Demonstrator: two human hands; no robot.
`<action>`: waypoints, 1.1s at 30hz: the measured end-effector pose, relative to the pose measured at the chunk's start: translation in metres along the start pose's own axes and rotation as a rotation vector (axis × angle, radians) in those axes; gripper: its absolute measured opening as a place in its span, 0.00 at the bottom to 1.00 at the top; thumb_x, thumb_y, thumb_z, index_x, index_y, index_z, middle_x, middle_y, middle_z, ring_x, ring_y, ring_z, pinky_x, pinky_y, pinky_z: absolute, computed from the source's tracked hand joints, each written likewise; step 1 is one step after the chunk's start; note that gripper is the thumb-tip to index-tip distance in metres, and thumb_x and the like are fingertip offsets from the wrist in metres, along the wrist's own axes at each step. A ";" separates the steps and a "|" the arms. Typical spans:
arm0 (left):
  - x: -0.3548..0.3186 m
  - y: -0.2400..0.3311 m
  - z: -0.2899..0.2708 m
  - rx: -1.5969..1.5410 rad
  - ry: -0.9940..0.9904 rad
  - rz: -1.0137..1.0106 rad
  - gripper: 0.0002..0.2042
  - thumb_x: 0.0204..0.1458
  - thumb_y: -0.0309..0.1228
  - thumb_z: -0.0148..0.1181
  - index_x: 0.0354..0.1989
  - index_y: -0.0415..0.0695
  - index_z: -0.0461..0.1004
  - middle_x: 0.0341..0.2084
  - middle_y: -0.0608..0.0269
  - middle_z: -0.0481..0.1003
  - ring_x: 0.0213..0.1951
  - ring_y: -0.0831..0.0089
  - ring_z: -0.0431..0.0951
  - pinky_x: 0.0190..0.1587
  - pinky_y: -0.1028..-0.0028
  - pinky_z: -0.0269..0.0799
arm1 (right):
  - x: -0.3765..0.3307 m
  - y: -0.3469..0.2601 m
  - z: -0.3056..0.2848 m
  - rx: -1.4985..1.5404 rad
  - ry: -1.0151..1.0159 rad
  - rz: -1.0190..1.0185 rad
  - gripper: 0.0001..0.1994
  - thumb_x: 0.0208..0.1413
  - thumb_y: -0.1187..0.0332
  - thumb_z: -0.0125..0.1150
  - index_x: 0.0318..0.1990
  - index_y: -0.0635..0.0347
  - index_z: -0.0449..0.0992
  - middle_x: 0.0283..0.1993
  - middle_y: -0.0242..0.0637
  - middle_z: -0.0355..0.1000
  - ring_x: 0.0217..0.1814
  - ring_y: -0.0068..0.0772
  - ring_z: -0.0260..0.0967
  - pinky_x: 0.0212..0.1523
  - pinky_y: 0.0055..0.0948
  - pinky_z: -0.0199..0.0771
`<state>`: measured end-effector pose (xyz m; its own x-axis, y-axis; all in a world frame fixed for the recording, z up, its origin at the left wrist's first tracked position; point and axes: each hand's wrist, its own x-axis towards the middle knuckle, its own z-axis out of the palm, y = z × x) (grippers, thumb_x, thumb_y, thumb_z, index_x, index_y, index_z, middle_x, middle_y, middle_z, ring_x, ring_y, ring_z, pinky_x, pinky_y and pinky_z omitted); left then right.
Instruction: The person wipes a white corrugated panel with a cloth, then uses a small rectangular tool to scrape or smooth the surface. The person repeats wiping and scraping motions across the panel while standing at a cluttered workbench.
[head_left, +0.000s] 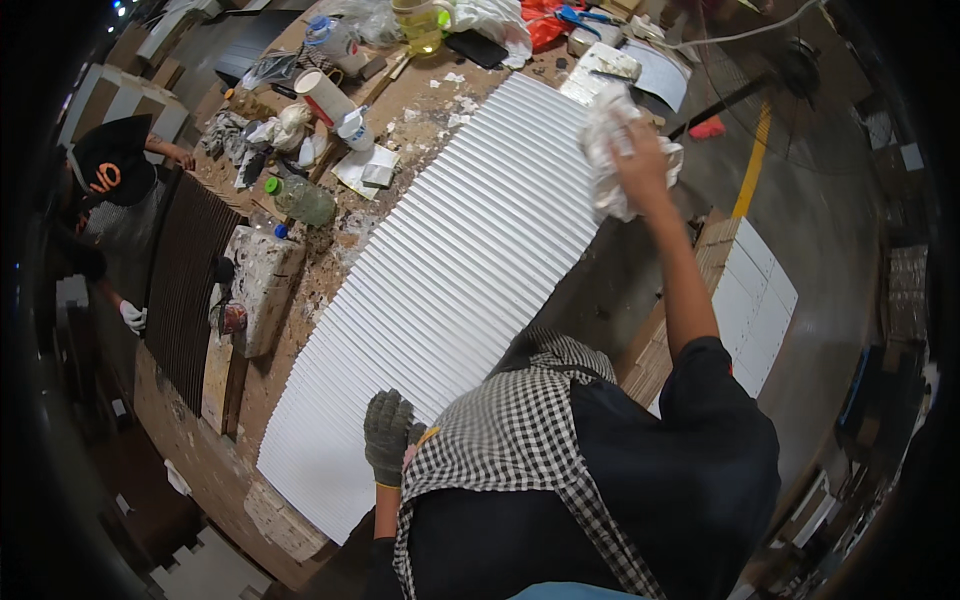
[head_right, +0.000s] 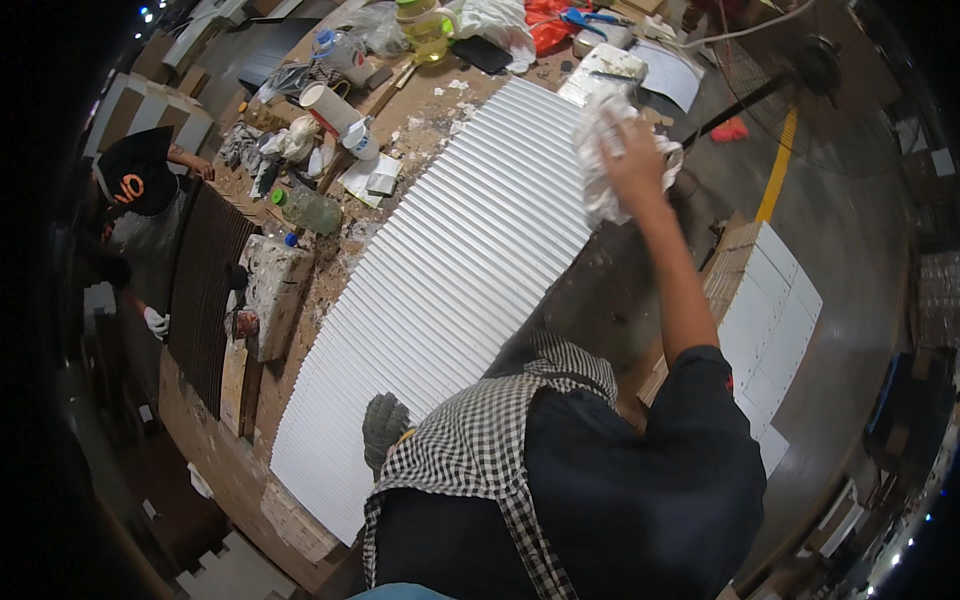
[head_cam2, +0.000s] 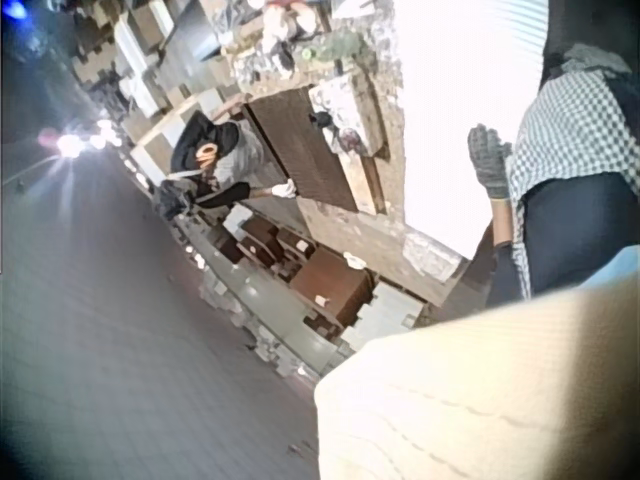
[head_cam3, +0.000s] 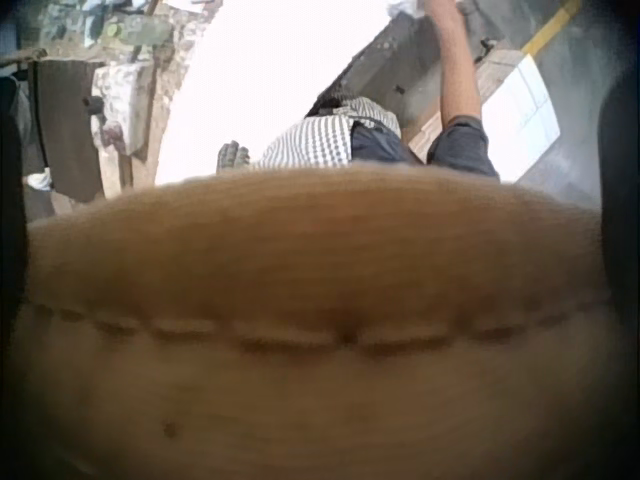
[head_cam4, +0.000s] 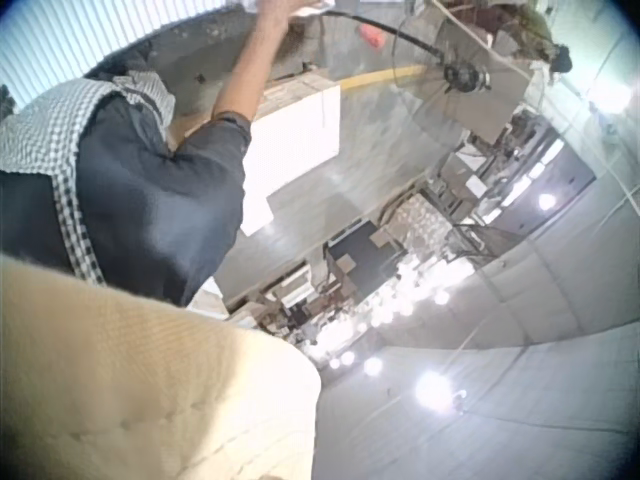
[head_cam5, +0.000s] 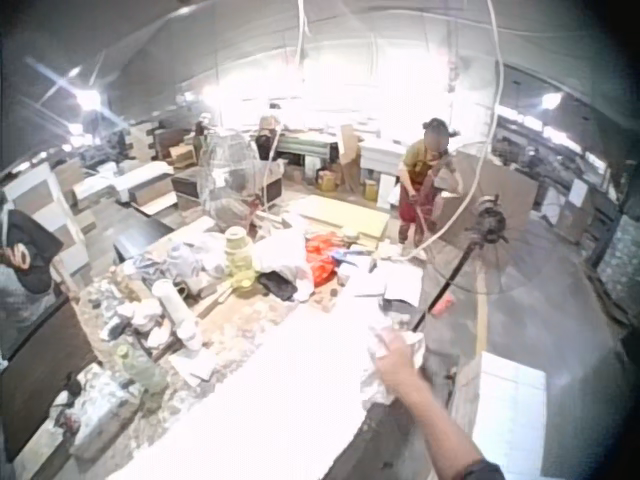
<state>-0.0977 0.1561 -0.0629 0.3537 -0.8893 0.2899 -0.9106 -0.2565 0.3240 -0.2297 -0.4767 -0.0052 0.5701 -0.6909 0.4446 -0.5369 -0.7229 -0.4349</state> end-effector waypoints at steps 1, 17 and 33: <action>0.010 0.005 -0.005 -0.008 -0.019 -0.008 0.23 0.54 0.35 0.66 0.59 0.46 0.73 0.61 0.54 0.71 0.64 0.49 0.69 0.67 0.50 0.65 | -0.014 0.023 0.056 -0.157 -0.139 0.008 0.30 0.62 0.51 0.60 0.70 0.47 0.67 0.73 0.52 0.57 0.73 0.61 0.56 0.68 0.52 0.63; 0.007 0.051 -0.031 0.230 0.168 -0.359 0.27 0.52 0.41 0.67 0.59 0.41 0.74 0.62 0.47 0.71 0.65 0.45 0.68 0.68 0.48 0.64 | 0.144 -0.157 0.159 0.416 -0.259 0.034 0.27 0.61 0.46 0.56 0.55 0.59 0.79 0.47 0.53 0.80 0.50 0.54 0.79 0.52 0.43 0.74; -0.057 0.070 -0.058 0.252 0.370 -0.507 0.17 0.56 0.29 0.61 0.54 0.40 0.74 0.64 0.49 0.69 0.67 0.49 0.66 0.68 0.51 0.65 | -0.068 -0.305 0.196 -0.281 -0.557 -0.583 0.20 0.68 0.51 0.49 0.57 0.51 0.78 0.62 0.47 0.72 0.64 0.51 0.68 0.58 0.64 0.65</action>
<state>-0.1696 0.2112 -0.0042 0.7596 -0.4589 0.4610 -0.6187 -0.7283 0.2945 0.0172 -0.2079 -0.0566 0.9862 -0.1558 0.0554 -0.1553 -0.9878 -0.0134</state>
